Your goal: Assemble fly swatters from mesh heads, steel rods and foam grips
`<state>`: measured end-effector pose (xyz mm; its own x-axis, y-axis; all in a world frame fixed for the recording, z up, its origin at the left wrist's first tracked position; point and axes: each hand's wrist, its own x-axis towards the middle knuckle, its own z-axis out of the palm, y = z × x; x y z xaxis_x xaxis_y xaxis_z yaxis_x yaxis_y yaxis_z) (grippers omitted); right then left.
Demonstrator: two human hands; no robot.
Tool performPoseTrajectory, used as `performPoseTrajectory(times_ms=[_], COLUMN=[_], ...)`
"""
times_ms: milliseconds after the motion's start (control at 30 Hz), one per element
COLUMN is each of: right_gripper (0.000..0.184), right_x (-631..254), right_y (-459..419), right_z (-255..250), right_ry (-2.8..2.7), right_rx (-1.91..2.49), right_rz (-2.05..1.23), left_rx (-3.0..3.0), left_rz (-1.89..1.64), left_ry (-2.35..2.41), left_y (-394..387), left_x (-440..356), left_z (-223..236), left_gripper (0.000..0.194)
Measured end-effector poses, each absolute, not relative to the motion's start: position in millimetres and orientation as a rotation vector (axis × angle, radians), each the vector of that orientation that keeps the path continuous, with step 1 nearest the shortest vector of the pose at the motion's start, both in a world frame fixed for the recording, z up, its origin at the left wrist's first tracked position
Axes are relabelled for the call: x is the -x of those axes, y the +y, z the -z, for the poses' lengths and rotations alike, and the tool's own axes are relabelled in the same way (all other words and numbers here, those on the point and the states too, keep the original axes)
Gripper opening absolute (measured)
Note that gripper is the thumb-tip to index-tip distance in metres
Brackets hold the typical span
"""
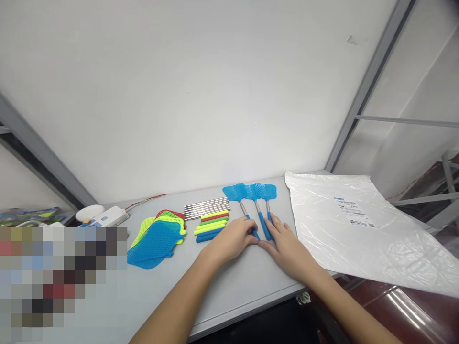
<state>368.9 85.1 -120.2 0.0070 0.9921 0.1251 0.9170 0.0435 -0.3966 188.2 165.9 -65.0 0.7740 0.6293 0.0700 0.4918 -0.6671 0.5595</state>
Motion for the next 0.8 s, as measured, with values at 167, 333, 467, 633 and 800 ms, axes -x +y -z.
performPoseTrajectory(times_ms=[167,333,467,633,800], right_gripper=[0.081,0.079,0.07,0.067,0.073], right_x=[-370,-370,-371,-371,-369], right_y=[85,83,74,69,71], right_z=[119,118,114,111,115], right_ry=[-1.976,-1.988,-2.001,-1.995,-2.0], right_rx=[1.934,1.917,1.83,1.79,1.855], right_rz=[-0.303,-0.348,-0.416,-0.451,-0.389], left_rx=[-2.458,-2.488,-2.529,-2.577,-2.594], left_rz=[-0.372,-0.398,-0.424,-0.44,-0.433], left_ry=[0.814,0.804,0.804,0.831,0.877], left_y=[164,162,159,155,154], left_x=[-185,-186,-191,-197,-199], left_z=[68,71,78,84,83], left_gripper=[0.018,0.019,0.02,0.016,0.023])
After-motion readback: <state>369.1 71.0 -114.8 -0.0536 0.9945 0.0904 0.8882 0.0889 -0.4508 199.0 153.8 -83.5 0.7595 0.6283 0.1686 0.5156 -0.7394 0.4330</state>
